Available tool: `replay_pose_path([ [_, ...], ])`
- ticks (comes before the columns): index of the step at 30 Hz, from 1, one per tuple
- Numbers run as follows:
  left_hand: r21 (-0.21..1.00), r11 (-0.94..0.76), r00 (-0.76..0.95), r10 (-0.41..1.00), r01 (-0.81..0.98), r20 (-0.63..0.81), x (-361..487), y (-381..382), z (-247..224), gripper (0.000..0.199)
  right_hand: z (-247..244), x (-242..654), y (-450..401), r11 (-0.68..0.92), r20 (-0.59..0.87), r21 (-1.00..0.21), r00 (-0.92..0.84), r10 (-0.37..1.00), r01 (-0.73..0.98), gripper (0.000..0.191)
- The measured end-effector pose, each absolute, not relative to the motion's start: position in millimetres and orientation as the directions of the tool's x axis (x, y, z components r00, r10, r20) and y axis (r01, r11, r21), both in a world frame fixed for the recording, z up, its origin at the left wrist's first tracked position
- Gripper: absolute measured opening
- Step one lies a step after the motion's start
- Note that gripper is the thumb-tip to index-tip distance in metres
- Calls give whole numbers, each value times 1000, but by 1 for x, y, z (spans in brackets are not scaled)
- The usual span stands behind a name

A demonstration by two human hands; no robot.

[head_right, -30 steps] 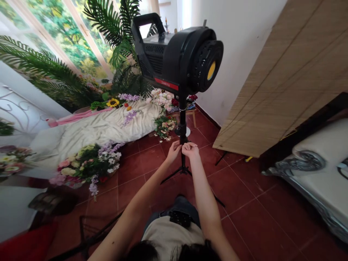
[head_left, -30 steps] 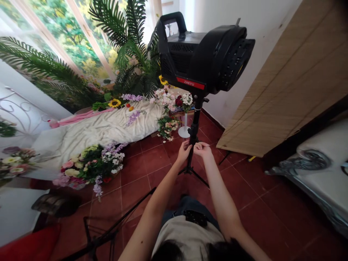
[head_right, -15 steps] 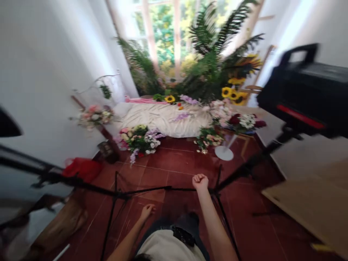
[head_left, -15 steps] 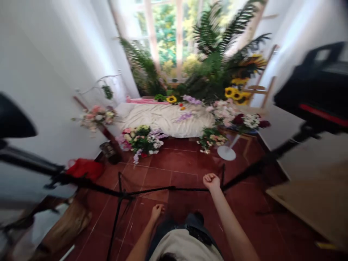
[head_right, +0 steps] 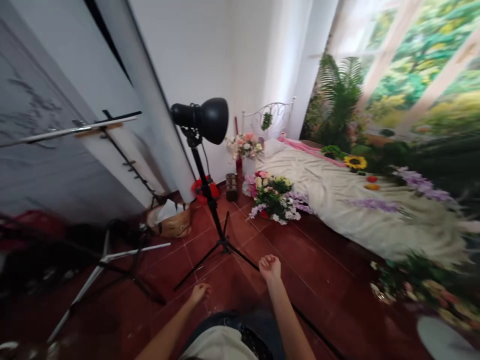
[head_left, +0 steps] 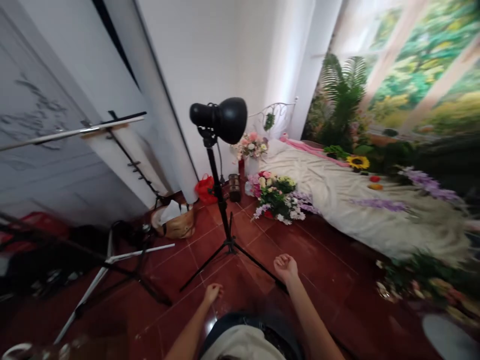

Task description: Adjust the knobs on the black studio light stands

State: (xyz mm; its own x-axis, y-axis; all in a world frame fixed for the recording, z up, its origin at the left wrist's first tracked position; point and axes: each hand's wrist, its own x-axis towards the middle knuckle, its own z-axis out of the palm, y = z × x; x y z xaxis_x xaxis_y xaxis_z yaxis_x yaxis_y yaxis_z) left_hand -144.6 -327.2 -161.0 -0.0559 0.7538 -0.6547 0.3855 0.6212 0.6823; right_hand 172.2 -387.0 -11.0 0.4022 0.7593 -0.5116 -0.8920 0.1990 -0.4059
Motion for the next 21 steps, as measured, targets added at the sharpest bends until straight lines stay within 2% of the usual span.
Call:
replay_pose_path([
  [2, 742, 605, -4, 776, 288, -631, -142, -316, -153, 14, -8, 154, -364, 88, -519, -404, 307, 797, -911, 19],
  [4, 791, 577, 33, 803, 206, -594, -135, -304, -142, 16, 0, 137, -340, -48, -508, -459, 218, 834, -887, 17],
  [7, 846, 525, 77, 843, 89, -532, -122, -286, -123, 22, 16, 120, -299, -267, -493, -626, 107, 864, -733, 13],
  [10, 870, 493, 109, 864, 13, -492, -109, -268, -106, 28, 31, 111, -252, -402, -508, -724, 39, 860, -560, 14],
  [14, 918, 397, 130, 910, 0, -393, -98, -239, -83, 29, 46, 111, -182, -488, -533, -788, 20, 846, -376, 17],
  [17, 953, 296, 114, 947, 60, -301, -93, -208, -63, 26, 53, 111, -133, -500, -536, -817, 55, 843, -287, 21],
  [21, 988, 71, 83, 993, 136, -82, -75, -155, -27, 23, 54, 105, -83, -496, -530, -837, 114, 840, -232, 21],
])
